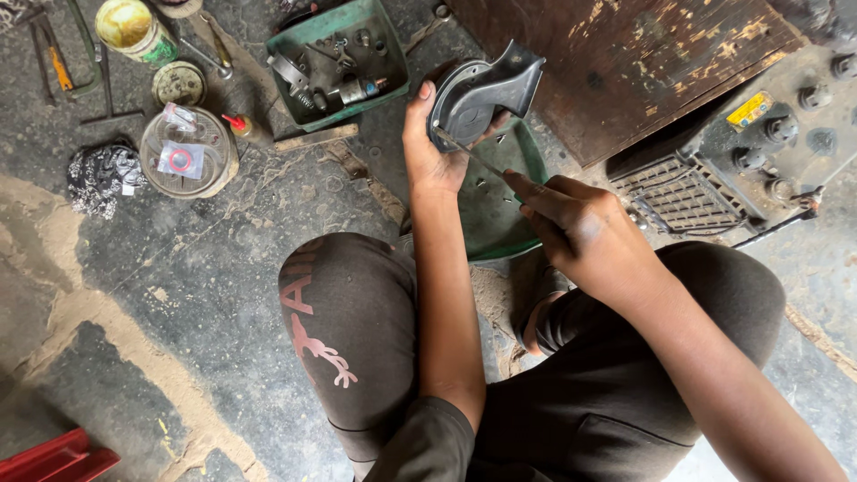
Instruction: The person sits on the workshop floor and uses a screwdriver to unscrew and remove screws from a black plastic vehicle horn assembly, working on it over a green tray on their lap, then repositions the horn and continues driving screws into it.
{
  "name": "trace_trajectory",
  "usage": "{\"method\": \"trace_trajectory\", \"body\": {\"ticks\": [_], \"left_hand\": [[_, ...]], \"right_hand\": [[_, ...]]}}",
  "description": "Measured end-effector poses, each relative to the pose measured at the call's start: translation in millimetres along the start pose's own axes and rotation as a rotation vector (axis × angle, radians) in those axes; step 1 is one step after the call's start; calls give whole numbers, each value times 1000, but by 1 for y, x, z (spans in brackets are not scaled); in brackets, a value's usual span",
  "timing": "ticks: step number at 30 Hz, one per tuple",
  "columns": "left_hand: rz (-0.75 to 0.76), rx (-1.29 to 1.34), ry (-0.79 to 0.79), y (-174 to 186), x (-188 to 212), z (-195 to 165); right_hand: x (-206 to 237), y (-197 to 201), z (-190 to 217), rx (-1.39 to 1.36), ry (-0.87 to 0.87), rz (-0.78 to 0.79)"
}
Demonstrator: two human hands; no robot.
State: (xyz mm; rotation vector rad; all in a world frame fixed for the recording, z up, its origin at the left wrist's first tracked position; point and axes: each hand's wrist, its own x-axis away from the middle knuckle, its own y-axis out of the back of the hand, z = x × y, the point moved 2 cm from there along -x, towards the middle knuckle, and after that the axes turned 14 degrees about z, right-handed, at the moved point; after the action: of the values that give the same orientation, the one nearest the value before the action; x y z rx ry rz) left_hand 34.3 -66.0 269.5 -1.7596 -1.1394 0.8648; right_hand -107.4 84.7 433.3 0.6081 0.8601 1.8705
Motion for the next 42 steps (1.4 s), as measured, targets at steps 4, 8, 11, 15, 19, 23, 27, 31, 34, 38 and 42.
{"method": "trace_trajectory", "body": {"ticks": [4, 8, 11, 15, 19, 23, 27, 31, 34, 38, 42], "left_hand": [[2, -10, -10, 3, 0, 0], [86, 22, -24, 5, -2, 1], [68, 53, -12, 7, -3, 4], [57, 34, 2, 8, -5, 7], [73, 28, 13, 8, -6, 6], [54, -28, -7, 7, -6, 5], [82, -30, -28, 4, -5, 3], [113, -53, -54, 3, -4, -1], [138, -39, -54, 3, -4, -1], [145, -31, -49, 3, -4, -1], [104, -32, -51, 4, -5, 0]], "right_hand": [[-1, -1, 0, -41, 8, -9], [0, -2, 1, -20, 29, -33], [2, -1, -1, -24, -8, -34], [1, -1, -1, -29, -10, -34], [-2, -2, 0, -7, 18, -27], [-3, -3, 0, -60, -20, -18], [-4, -5, -1, -87, -14, -20], [-4, -6, -1, -83, -30, -29], [-4, -5, -1, -72, -8, -38], [-5, -4, 0, -80, -5, -38], [-5, -4, -2, -68, -32, -27]]}}
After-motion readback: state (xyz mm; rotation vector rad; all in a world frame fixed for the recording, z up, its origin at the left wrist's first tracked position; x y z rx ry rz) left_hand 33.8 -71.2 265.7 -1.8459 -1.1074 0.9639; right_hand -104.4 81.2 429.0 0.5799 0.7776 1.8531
